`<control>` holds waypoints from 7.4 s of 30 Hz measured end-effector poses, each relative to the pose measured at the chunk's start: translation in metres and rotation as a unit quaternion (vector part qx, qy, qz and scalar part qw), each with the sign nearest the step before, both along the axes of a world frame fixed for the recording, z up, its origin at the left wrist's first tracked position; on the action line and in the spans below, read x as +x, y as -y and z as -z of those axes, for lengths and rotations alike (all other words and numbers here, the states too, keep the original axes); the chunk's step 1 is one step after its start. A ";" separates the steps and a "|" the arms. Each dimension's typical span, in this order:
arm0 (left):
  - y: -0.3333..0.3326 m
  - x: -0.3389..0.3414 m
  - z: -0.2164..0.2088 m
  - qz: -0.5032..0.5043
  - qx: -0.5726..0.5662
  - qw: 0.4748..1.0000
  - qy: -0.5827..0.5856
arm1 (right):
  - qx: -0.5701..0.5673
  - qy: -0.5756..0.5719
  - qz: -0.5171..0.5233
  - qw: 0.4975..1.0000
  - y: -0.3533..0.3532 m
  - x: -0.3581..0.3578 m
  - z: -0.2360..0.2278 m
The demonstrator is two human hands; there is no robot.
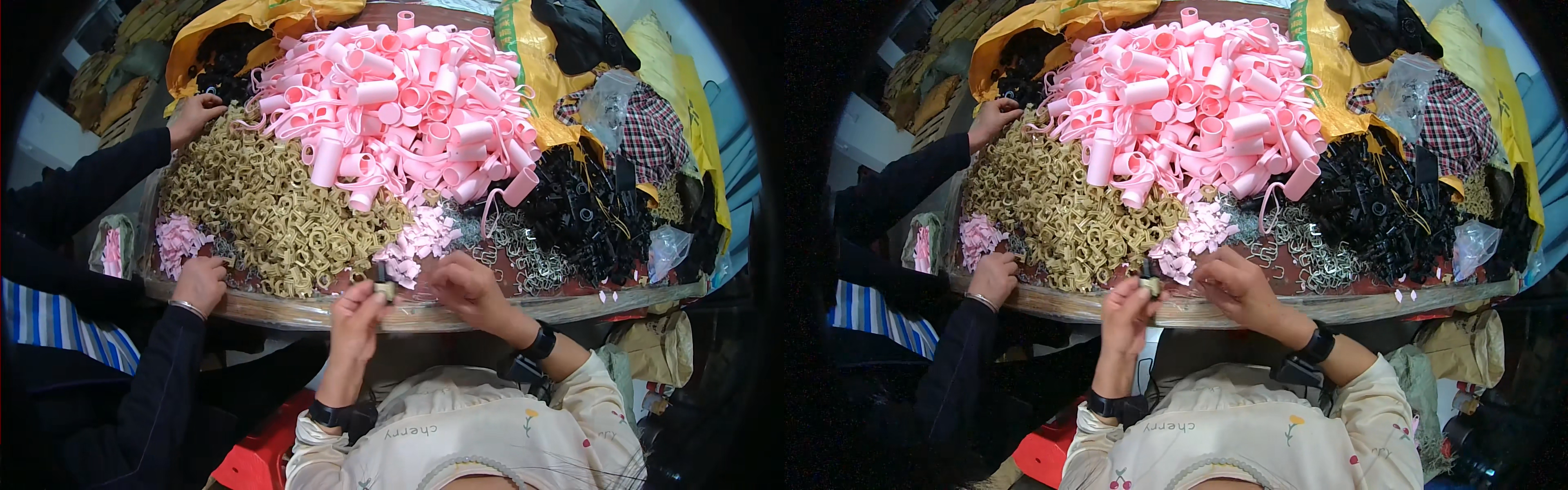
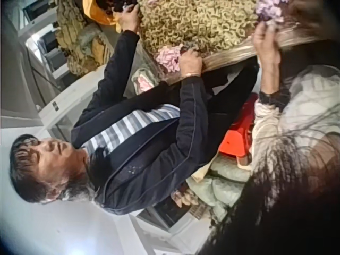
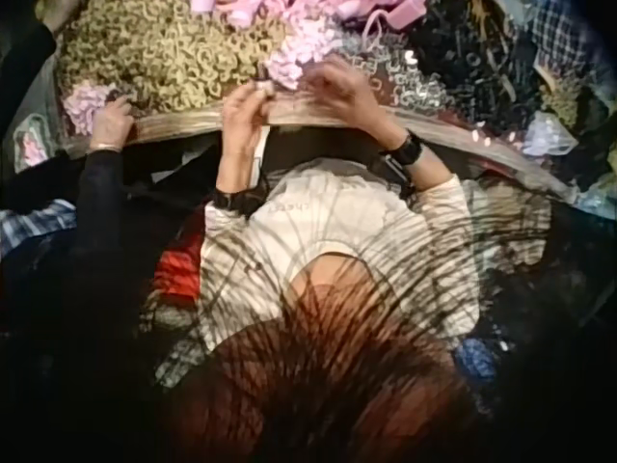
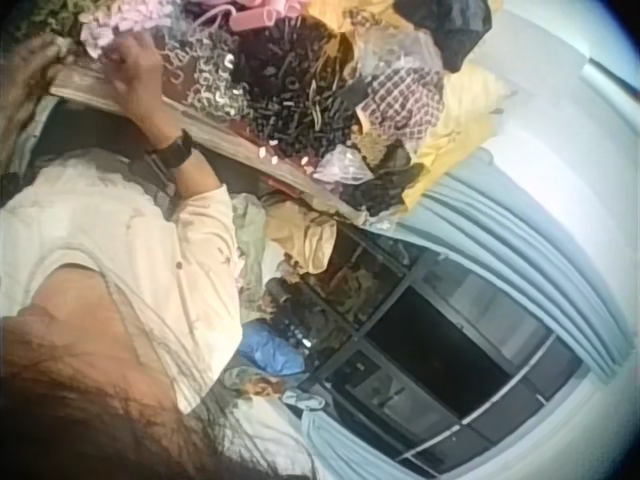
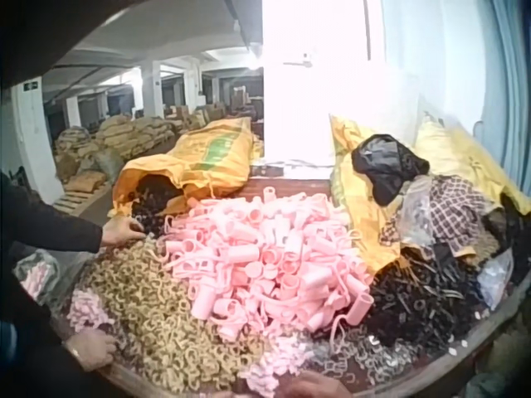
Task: Assembling small hair roller components by attaching pink plastic pieces to clips.
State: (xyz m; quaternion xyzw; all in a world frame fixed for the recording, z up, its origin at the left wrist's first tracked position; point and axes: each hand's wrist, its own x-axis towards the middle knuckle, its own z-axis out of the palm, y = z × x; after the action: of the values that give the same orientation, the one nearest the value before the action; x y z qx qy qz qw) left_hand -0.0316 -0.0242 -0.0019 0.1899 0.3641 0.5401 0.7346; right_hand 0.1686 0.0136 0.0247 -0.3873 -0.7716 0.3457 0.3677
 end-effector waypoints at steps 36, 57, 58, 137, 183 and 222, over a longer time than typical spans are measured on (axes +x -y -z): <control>-0.010 0.007 -0.001 -0.091 -0.016 0.995 -0.048 | -0.375 -0.229 -0.026 0.898 -0.020 -0.023 0.014; -0.003 0.028 -0.013 0.049 -0.022 0.997 0.049 | -0.257 -0.221 -0.055 0.939 0.008 -0.010 -0.015; -0.003 0.029 -0.015 0.051 -0.021 0.997 0.048 | -0.222 -0.190 -0.034 0.956 0.009 -0.010 -0.014; -0.010 0.045 -0.001 0.206 -0.049 0.976 -0.046 | 0.181 0.236 -0.024 0.955 0.023 0.039 -0.032; 0.015 0.083 -0.021 0.299 0.034 0.942 0.146 | 0.134 0.083 0.008 0.987 0.063 0.031 -0.051; -0.116 0.112 -0.023 0.166 0.182 0.924 -0.291 | 0.027 0.281 0.186 0.941 0.092 0.165 -0.065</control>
State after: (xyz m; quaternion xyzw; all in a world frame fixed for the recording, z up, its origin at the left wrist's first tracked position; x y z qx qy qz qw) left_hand 0.0806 0.0915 0.0210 0.5273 0.4203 0.3883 0.6281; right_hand 0.3339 -0.0788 0.0893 -0.5950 -0.7671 0.1270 0.2035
